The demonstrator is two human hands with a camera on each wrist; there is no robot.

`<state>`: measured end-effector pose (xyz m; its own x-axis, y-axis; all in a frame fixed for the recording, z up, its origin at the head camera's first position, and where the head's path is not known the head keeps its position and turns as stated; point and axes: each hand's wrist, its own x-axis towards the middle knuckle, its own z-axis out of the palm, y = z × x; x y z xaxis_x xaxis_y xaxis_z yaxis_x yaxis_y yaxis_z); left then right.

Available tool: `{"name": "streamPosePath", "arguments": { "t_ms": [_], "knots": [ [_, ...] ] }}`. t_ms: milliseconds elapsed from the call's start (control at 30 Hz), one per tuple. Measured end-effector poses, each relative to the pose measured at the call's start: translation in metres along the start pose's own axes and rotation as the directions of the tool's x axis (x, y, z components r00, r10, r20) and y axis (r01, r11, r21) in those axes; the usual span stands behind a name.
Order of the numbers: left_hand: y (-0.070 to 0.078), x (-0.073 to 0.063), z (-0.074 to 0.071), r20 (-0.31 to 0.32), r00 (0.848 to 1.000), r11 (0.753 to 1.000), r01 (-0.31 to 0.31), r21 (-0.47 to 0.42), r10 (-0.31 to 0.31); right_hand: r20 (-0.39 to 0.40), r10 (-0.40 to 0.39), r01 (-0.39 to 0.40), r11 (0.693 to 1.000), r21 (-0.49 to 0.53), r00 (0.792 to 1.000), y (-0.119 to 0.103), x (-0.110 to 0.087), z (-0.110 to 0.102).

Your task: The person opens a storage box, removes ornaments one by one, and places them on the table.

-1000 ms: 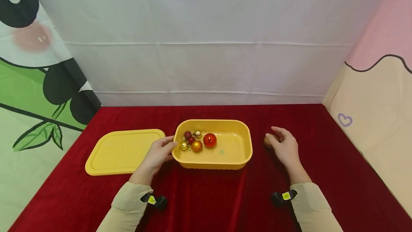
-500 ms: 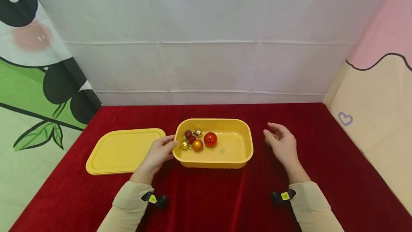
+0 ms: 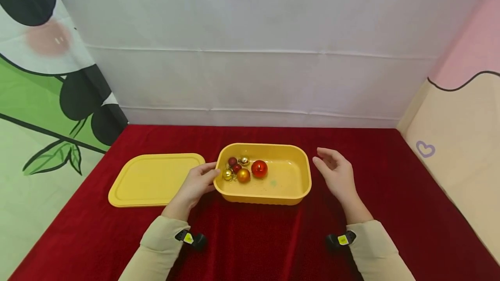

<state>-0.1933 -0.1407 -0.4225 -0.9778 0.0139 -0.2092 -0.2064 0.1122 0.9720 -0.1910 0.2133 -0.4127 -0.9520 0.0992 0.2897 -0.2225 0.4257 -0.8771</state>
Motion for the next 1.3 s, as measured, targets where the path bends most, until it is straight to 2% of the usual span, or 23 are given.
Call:
{"name": "streamPosePath", "arguments": {
  "t_ms": [133,600,900,1300],
  "knots": [
    [0.000,0.000,0.000,0.000,1.000,1.000,0.000,-0.001,0.000,0.026,-0.039,0.039,0.999,0.020,0.999,-0.007,0.002,0.007],
    [0.000,0.000,0.000,0.020,1.000,1.000,-0.002,-0.026,0.003,0.137,-0.098,0.087,0.993,0.083,0.986,-0.020,0.006,0.030],
    [-0.003,0.003,-0.001,0.037,0.999,1.000,-0.018,-0.025,0.019,0.212,-0.087,0.068,0.993,0.093,0.973,-0.029,0.011,0.047],
    [-0.001,0.001,-0.001,0.047,0.999,0.999,-0.007,-0.037,0.008,0.276,-0.108,0.079,0.990,0.115,0.955,-0.034,0.016,0.069]
  ]
}}
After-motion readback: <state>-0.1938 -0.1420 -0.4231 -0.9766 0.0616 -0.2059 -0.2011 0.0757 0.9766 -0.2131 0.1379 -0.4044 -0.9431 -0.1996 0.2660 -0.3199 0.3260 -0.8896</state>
